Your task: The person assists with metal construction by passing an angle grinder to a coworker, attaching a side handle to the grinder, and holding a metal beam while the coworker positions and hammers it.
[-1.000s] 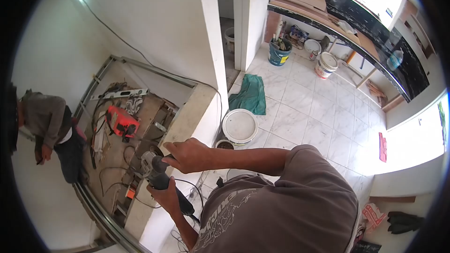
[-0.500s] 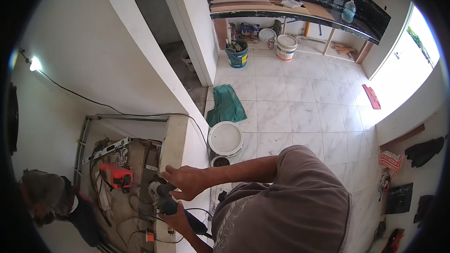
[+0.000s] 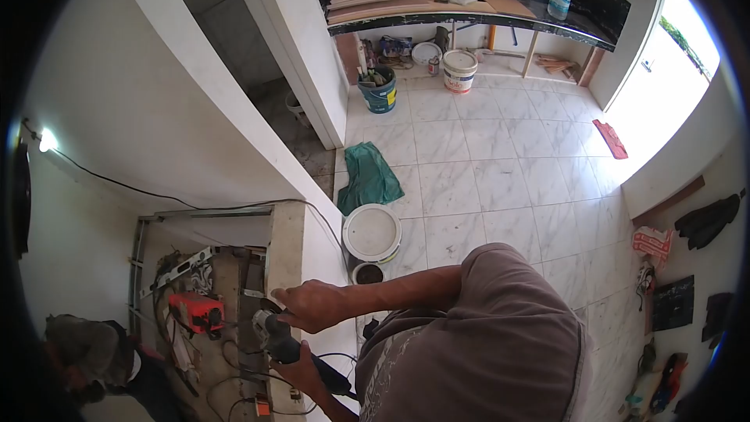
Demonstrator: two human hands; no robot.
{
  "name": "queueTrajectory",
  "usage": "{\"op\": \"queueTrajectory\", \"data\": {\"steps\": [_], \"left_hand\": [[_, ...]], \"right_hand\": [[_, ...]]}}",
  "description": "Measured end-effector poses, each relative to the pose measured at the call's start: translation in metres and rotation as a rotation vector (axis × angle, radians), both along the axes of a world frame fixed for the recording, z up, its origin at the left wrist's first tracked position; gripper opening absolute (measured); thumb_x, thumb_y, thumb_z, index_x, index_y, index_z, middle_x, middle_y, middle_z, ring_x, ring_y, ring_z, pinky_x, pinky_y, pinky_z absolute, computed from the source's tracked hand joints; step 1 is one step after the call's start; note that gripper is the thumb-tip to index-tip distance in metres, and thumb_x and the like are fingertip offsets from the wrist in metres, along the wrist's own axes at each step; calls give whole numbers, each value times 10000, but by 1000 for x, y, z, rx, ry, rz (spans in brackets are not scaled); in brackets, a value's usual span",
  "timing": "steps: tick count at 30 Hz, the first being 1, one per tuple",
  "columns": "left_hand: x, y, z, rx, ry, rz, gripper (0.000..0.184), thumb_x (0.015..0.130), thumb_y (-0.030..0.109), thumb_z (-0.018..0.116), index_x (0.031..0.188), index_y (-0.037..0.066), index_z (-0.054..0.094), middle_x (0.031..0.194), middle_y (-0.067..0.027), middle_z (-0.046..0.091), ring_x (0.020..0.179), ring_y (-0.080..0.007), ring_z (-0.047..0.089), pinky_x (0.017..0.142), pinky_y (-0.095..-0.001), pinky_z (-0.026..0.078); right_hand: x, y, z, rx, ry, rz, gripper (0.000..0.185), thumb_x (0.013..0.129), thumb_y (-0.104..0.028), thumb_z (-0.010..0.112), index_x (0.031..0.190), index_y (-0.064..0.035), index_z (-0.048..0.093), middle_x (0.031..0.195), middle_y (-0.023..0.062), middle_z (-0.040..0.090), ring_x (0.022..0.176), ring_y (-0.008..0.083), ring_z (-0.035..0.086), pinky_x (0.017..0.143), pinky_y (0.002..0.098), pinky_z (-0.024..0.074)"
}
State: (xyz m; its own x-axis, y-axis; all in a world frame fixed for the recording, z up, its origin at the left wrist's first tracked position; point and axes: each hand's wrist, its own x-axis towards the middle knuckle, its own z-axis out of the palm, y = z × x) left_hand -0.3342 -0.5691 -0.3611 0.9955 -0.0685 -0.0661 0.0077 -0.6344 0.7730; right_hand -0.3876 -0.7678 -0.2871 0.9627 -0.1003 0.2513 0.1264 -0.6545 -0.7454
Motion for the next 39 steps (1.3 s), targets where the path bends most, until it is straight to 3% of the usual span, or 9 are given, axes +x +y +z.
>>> {"op": "queueTrajectory", "data": {"steps": [6, 12, 15, 21, 24, 28, 30, 34, 39], "left_hand": [[0, 2, -2, 6, 6, -7, 959, 658, 296, 828, 1376, -88, 321, 1257, -276, 519, 1126, -385, 569, 977, -447, 455], [-6, 4, -1, -3, -8, 30, 847, 670, 233, 821, 1302, -76, 349, 1185, -266, 525, 1042, -385, 589, 913, -457, 490], [-7, 11, -9, -28, -31, 41, 781, 677, 194, 819, 1258, -73, 371, 1150, -254, 531, 1011, -376, 594, 890, -456, 502], [-12, 14, -7, -36, 0, 53, 787, 677, 195, 822, 1265, -78, 376, 1170, -252, 533, 1026, -374, 585, 902, -451, 495], [-13, 14, -7, -62, -14, 52, 794, 680, 211, 819, 1270, -78, 374, 1172, -255, 533, 1023, -377, 585, 905, -452, 492], [-15, 13, 2, 35, 68, 66, 958, 672, 296, 830, 1378, -94, 313, 1277, -298, 506, 1140, -398, 569, 985, -471, 463], [-15, 11, 3, 25, 38, 59, 850, 683, 252, 818, 1308, -83, 348, 1212, -273, 522, 1068, -383, 579, 937, -461, 479], [-15, 13, -5, 26, -4, 60, 785, 689, 224, 815, 1267, -69, 372, 1175, -267, 539, 1029, -388, 593, 896, -467, 492], [-19, 8, 3, 43, -20, 71, 741, 683, 211, 827, 1227, -50, 397, 1121, -266, 574, 1006, -409, 613, 862, -483, 502]], "right_hand": [[-4, -7, 1, 49, -306, 121, 541, 888, -190, 646, 1253, 110, 382, 779, 217, 630, 609, 419, 627, 520, 466, 489], [-2, -8, 3, 7, 133, 79, 539, 837, -152, 671, 1245, 72, 397, 858, 223, 558, 702, 426, 624, 591, 483, 492], [-7, -12, 5, 76, -200, 159, 556, 835, -179, 687, 1242, 64, 396, 878, 217, 541, 697, 413, 624, 581, 479, 487], [-1, -7, 2, -105, 49, 73, 559, 833, -155, 711, 1255, 69, 420, 1001, 189, 492, 630, 376, 621, 522, 445, 497], [-5, -11, 0, -20, -245, 166, 514, 876, -202, 672, 1236, 84, 441, 923, 200, 563, 599, 378, 625, 517, 447, 502], [-6, -4, -9, -126, -73, 148, 532, 917, -284, 635, 1243, 91, 446, 857, 200, 592, 608, 385, 631, 527, 451, 504], [-1, -3, -14, -101, 133, 97, 547, 926, -311, 627, 1257, 83, 441, 858, 197, 587, 618, 381, 632, 529, 453, 502], [-11, -12, -2, -47, -105, 95, 519, 910, -265, 646, 1249, 74, 448, 902, 188, 564, 634, 376, 629, 525, 442, 499], [-13, -9, -11, -107, 7, 116, 495, 857, -193, 692, 1222, 56, 467, 893, 177, 559, 623, 373, 623, 503, 440, 484]]}}
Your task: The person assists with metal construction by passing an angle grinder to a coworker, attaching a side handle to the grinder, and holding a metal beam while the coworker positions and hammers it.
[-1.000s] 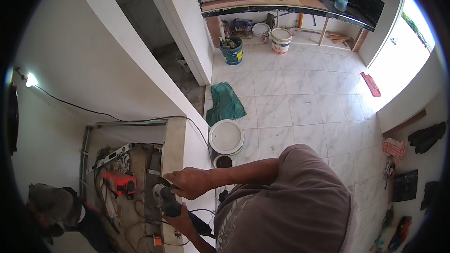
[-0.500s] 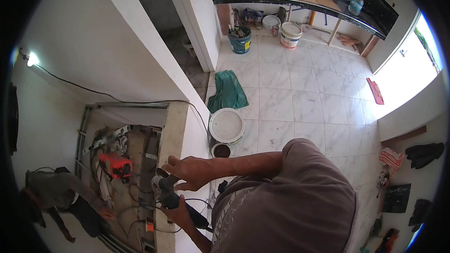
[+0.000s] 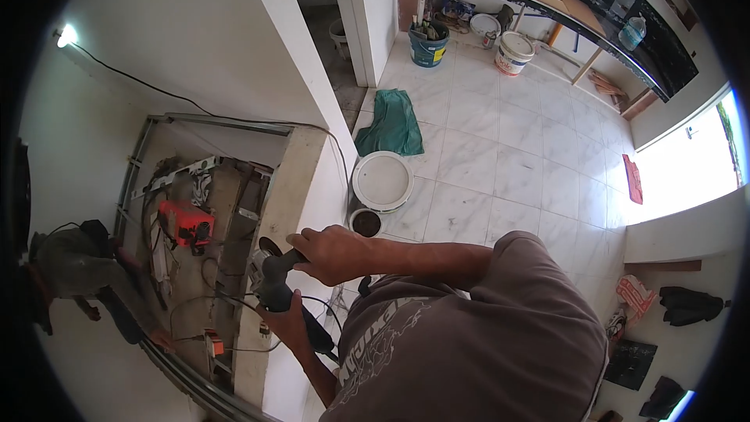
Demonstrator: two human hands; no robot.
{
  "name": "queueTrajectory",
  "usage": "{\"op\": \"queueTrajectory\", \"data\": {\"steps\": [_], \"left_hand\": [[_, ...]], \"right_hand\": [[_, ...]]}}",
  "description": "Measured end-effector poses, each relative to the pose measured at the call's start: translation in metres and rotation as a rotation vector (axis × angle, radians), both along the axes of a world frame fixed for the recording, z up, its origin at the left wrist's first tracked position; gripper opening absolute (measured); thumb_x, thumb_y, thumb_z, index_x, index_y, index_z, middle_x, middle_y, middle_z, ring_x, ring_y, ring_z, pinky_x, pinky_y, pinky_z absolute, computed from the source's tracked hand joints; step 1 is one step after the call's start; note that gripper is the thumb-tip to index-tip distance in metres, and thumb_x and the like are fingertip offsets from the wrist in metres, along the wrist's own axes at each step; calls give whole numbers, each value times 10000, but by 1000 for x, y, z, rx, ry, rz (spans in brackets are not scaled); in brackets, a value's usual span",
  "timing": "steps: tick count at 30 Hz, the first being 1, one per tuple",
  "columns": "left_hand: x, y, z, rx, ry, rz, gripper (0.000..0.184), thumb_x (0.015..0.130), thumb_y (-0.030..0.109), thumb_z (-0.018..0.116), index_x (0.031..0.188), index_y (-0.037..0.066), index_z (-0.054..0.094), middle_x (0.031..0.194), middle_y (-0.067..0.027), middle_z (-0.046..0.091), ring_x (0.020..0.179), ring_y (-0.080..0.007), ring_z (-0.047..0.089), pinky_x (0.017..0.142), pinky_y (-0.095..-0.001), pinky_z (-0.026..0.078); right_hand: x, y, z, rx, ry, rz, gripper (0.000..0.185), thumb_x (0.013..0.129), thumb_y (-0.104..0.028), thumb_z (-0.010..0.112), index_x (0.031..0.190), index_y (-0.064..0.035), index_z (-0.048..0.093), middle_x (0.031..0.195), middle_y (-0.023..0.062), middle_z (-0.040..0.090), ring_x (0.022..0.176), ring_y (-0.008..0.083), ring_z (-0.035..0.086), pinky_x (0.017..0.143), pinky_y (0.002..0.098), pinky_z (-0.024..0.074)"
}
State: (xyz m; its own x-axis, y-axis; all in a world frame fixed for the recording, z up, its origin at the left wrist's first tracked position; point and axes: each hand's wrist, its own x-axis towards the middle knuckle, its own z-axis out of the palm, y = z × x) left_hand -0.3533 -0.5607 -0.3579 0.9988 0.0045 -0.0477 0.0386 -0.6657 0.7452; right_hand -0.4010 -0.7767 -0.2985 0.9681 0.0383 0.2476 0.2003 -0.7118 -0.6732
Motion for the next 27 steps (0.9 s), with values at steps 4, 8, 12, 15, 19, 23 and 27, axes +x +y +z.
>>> {"op": "queueTrajectory", "data": {"steps": [4, 8, 12, 15, 19, 23, 27], "left_hand": [[0, 4, -4, -48, -34, -17, 731, 677, 227, 833, 1209, -42, 411, 1112, -266, 578, 992, -410, 616, 860, -486, 500], [-1, 8, -8, -23, -35, -9, 733, 671, 238, 835, 1206, -37, 417, 1101, -260, 583, 987, -404, 616, 863, -479, 492], [-2, 10, -10, -33, -42, -8, 729, 671, 239, 833, 1207, -32, 420, 1090, -253, 589, 979, -400, 618, 868, -471, 484], [-3, 9, -7, -46, -42, 4, 726, 669, 240, 832, 1203, -30, 422, 1087, -249, 593, 969, -396, 622, 873, -470, 481], [-3, 8, -3, -41, -14, 17, 725, 669, 236, 833, 1204, -30, 421, 1077, -247, 597, 966, -390, 624, 870, -470, 482], [-2, 10, -5, -44, -12, 16, 728, 669, 231, 833, 1208, -31, 420, 1069, -249, 601, 965, -389, 625, 866, -468, 484], [-2, 11, -3, -66, -5, 21, 730, 668, 231, 834, 1207, -34, 419, 1072, -253, 602, 958, -389, 626, 864, -473, 484]], "right_hand": [[1, -2, 3, 4, -84, 4, 474, 851, -196, 696, 1189, 61, 487, 807, 168, 591, 576, 359, 609, 476, 431, 465], [3, -2, 6, -28, -185, 69, 505, 884, -246, 674, 1211, 82, 473, 787, 168, 594, 570, 344, 605, 472, 414, 462], [9, 1, 1, -108, 244, 16, 538, 860, -214, 695, 1253, 68, 459, 846, 157, 551, 601, 335, 604, 482, 407, 467], [2, 1, 13, 4, -150, -23, 521, 854, -213, 706, 1224, 73, 477, 816, 168, 586, 583, 342, 608, 478, 408, 465], [5, 2, -3, 42, -200, 32, 524, 868, -246, 702, 1211, 81, 479, 789, 179, 595, 573, 349, 608, 474, 404, 467], [2, 3, -5, 8, -134, -9, 500, 860, -228, 703, 1199, 72, 490, 779, 174, 605, 563, 349, 607, 476, 398, 475], [7, 2, 1, 45, -311, 52, 473, 856, -223, 705, 1169, 72, 508, 758, 178, 627, 544, 348, 606, 475, 401, 475]]}}
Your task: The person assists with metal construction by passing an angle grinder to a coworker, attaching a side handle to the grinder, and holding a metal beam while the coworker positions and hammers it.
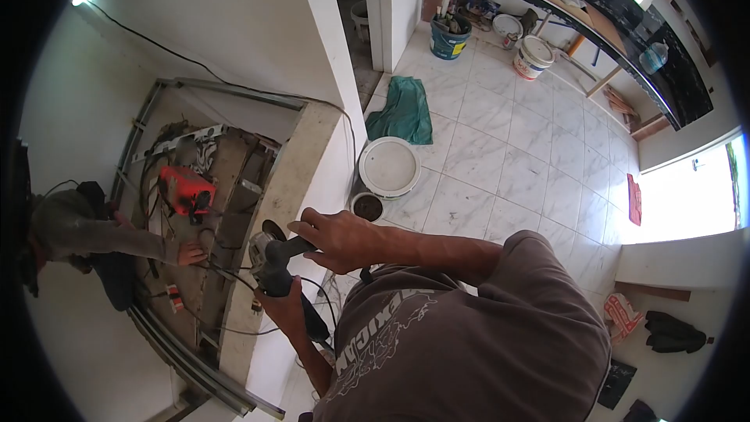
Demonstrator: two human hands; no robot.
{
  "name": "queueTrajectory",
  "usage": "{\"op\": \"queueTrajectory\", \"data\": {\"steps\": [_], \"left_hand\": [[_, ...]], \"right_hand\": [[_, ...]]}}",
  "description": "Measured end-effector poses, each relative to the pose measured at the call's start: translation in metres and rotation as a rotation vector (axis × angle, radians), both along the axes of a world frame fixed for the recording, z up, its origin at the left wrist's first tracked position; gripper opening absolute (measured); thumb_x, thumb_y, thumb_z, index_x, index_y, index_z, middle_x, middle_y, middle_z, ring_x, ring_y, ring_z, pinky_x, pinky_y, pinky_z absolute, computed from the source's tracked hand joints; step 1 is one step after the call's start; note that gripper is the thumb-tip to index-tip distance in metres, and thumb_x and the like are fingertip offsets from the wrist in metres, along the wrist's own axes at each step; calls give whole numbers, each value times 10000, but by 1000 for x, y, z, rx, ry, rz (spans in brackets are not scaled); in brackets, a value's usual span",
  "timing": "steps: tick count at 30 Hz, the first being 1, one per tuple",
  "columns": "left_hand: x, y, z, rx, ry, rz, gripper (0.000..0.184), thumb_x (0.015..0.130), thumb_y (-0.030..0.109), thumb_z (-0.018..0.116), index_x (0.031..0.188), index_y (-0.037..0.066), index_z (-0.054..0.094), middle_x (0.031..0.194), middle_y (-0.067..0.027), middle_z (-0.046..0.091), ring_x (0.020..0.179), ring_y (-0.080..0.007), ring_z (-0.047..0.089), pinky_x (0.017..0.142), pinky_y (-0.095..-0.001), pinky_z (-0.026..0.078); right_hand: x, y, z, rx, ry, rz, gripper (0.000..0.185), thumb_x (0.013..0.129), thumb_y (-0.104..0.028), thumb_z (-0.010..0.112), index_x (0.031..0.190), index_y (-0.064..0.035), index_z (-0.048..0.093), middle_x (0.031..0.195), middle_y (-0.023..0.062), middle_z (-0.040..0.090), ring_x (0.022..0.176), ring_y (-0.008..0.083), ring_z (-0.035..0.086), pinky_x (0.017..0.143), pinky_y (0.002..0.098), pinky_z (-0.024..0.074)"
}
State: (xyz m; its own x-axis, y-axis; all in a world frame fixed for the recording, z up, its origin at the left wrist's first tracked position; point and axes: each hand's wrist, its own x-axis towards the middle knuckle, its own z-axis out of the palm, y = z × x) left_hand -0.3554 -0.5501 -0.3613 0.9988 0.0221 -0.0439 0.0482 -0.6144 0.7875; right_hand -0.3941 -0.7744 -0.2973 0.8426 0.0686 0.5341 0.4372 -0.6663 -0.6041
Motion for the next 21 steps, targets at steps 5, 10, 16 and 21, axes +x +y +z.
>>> {"op": "queueTrajectory", "data": {"steps": [5, 10, 16, 21], "left_hand": [[4, 3, -9, 8, -4, -34, 738, 658, 230, 839, 1207, -32, 421, 1074, -262, 606, 961, -413, 626, 865, -478, 483], [4, 0, -6, 22, 21, -24, 754, 644, 242, 846, 1206, -28, 423, 1071, -270, 609, 980, -427, 624, 876, -483, 479], [7, 1, -9, 34, 69, -42, 757, 640, 250, 843, 1205, -32, 427, 1083, -266, 605, 996, -409, 622, 885, -469, 479], [8, 3, -11, 28, 61, -52, 754, 639, 240, 840, 1207, -43, 434, 1087, -241, 607, 995, -362, 624, 893, -440, 478]], "right_hand": [[1, 1, -3, -110, 382, -79, 461, 896, -287, 644, 1155, 72, 517, 744, 181, 630, 543, 350, 620, 474, 430, 490], [0, -4, 2, -17, 92, -46, 454, 882, -289, 660, 1121, 71, 520, 693, 174, 619, 518, 346, 608, 446, 434, 468], [-3, -3, -5, -23, 257, -85, 472, 881, -309, 666, 1121, 69, 517, 694, 175, 615, 519, 350, 604, 452, 441, 464], [-5, -2, -12, -24, 407, -68, 497, 902, -307, 643, 1183, 70, 482, 810, 197, 604, 580, 353, 621, 500, 439, 483]]}}
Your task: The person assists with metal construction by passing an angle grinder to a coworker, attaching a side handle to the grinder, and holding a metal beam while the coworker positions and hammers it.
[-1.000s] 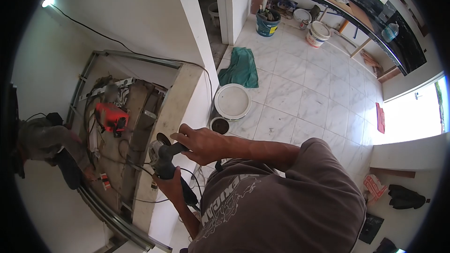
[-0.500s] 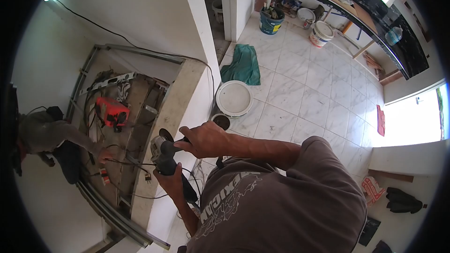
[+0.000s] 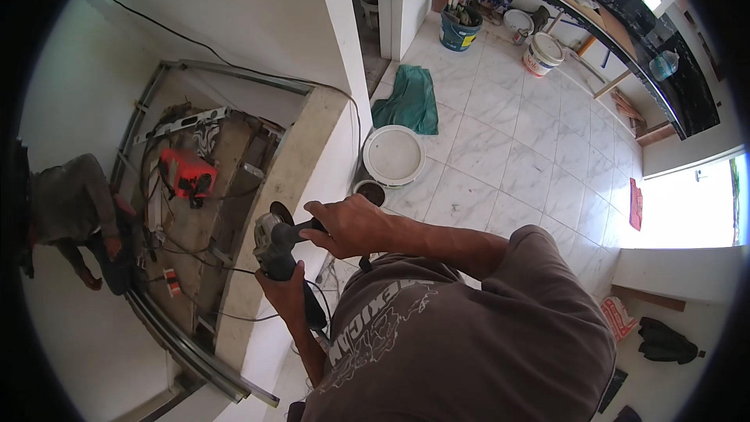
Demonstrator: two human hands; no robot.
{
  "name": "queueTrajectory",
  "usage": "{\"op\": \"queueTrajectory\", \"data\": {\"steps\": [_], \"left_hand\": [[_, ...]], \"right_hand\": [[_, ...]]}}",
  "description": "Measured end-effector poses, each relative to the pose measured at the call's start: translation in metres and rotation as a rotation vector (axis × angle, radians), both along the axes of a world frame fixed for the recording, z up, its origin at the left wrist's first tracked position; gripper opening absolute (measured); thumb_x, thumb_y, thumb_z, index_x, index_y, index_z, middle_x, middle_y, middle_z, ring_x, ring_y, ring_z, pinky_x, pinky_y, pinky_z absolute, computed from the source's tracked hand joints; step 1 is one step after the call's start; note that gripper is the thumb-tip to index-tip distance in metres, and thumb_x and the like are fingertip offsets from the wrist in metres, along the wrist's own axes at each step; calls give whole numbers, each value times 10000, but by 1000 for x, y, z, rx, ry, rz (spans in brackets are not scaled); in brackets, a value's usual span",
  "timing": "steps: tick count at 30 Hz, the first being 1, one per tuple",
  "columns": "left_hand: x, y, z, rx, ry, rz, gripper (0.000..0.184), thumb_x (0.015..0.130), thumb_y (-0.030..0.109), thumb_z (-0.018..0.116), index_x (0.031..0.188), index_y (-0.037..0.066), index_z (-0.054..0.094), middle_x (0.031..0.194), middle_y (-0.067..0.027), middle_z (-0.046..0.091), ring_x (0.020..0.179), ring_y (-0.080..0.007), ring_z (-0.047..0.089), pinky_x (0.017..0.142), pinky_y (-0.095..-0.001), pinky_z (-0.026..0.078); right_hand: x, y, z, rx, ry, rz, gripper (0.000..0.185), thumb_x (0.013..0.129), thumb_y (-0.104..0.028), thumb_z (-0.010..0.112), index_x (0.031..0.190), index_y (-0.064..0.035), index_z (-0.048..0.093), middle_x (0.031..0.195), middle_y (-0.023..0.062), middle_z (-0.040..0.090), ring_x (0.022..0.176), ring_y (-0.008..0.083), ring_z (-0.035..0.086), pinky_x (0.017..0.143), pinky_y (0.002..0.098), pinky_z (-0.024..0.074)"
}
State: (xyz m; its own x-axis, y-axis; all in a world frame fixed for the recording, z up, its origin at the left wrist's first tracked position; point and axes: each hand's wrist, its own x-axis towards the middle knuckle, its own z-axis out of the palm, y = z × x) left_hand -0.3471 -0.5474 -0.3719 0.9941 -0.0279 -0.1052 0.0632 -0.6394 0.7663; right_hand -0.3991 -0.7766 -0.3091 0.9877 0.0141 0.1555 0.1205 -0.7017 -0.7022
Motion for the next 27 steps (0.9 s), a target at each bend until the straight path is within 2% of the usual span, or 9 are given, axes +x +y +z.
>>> {"op": "queueTrajectory", "data": {"steps": [3, 6, 9, 13, 14, 17, 20, 25, 27], "left_hand": [[-1, -2, 5, -27, 12, 5, 757, 640, 242, 844, 1206, -43, 429, 1072, -238, 614, 986, -357, 629, 880, -434, 480], [1, 1, 2, -7, -12, 7, 733, 645, 270, 848, 1176, -18, 431, 1006, -261, 634, 929, -414, 642, 833, -465, 489], [1, 0, 9, 15, 7, 20, 719, 653, 267, 842, 1167, -6, 420, 965, -272, 645, 894, -418, 652, 810, -475, 499], [0, 1, 9, -20, 28, 55, 720, 651, 262, 838, 1166, -5, 410, 924, -270, 657, 831, -434, 668, 750, -474, 530], [1, 1, 16, -25, 112, 77, 701, 652, 264, 851, 1147, 5, 428, 942, -244, 656, 851, -387, 666, 766, -452, 517], [0, 6, 8, -57, 60, 70, 708, 653, 269, 845, 1153, -5, 426, 958, -255, 657, 867, -400, 667, 765, -456, 521], [-3, 9, 9, -76, 72, 81, 719, 652, 267, 843, 1162, -12, 421, 961, -261, 655, 874, -406, 666, 769, -457, 521], [-3, 13, 4, -76, 59, 87, 734, 653, 258, 839, 1176, -18, 404, 929, -275, 653, 859, -421, 666, 768, -466, 520], [-3, 14, 3, -72, 53, 99, 731, 655, 257, 837, 1174, -18, 402, 924, -278, 653, 853, -425, 666, 763, -468, 522]], "right_hand": [[-1, -1, 7, 21, -109, 3, 558, 876, -236, 680, 1288, 35, 420, 876, 218, 603, 648, 366, 623, 576, 456, 484], [0, 1, 9, -9, -113, 38, 540, 879, -227, 677, 1279, 39, 432, 888, 212, 605, 629, 361, 624, 555, 453, 489], [4, 2, -5, -80, -121, 26, 464, 908, -229, 635, 1223, 69, 471, 791, 219, 641, 627, 354, 653, 512, 433, 500], [6, 8, 13, 103, -98, 20, 403, 936, -196, 595, 1230, 52, 472, 700, 188, 641, 591, 347, 647, 527, 438, 505], [6, 8, 12, 122, -61, 27, 403, 936, -189, 595, 1234, 52, 469, 699, 187, 641, 587, 342, 647, 527, 433, 504], [8, 3, -4, 126, 33, 43, 467, 898, -149, 637, 1268, 60, 443, 849, 216, 630, 603, 301, 647, 509, 382, 492], [12, 13, 12, 76, -89, 63, 442, 924, -162, 609, 1270, 60, 445, 834, 221, 628, 589, 302, 640, 513, 383, 492], [17, 9, 2, 139, 81, 49, 487, 874, -120, 650, 1279, 65, 453, 862, 202, 623, 558, 273, 622, 501, 360, 487], [19, 15, 12, 117, -52, 103, 465, 890, -130, 635, 1273, 65, 456, 828, 198, 621, 540, 275, 615, 495, 361, 485]]}}
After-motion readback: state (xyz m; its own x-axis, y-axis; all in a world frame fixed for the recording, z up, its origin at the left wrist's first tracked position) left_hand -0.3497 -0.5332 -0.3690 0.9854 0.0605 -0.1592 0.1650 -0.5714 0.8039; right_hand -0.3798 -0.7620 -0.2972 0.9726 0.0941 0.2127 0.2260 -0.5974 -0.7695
